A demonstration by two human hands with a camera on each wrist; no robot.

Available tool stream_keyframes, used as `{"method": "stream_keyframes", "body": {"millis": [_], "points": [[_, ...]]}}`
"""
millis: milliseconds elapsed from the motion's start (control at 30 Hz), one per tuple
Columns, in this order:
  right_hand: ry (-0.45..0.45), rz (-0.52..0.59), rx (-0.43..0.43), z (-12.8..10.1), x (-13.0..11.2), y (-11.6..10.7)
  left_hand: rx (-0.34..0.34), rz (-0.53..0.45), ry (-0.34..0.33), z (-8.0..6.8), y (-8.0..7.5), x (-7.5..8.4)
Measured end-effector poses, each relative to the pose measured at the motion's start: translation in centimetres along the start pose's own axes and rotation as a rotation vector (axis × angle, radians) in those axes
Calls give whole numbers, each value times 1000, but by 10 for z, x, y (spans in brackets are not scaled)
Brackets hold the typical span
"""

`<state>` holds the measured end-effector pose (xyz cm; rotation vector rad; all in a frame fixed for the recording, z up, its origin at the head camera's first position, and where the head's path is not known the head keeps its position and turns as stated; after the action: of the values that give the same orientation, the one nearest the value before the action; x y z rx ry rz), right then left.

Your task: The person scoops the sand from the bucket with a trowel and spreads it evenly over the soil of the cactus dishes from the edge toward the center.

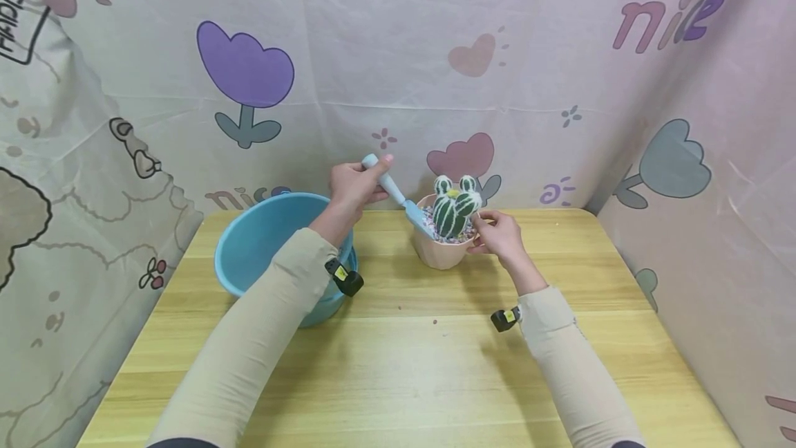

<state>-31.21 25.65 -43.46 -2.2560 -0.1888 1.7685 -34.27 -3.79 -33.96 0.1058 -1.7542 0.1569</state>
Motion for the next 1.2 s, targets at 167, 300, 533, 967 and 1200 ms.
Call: {"method": "stream_keyframes", "body": {"millis": [167, 300, 533, 967, 1200], "points": [[9, -7, 5, -1, 0, 1, -10, 0, -2, -1, -1, 1], [19, 10, 4, -5, -1, 4, -14, 7, -9, -1, -1, 1], [34, 53, -33, -10, -1, 11, -14, 2, -14, 0, -2, 2], [68, 101, -125, -14, -1, 19, -9, 31, 5, -2, -3, 6], [66, 113, -125, -14, -1, 20, 12, 16, 20, -2, -3, 9]]}}
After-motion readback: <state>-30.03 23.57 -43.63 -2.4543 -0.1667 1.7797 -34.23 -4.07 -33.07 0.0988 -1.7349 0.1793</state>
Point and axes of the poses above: each hand's wrist, its own z-axis towards the middle knuckle, its own y-axis out of the palm, x = y × z, the point moved 7 cm from there along z, towards the middle knuckle, and after that the axes turned 1 degree about z, right-handed, at the moved point
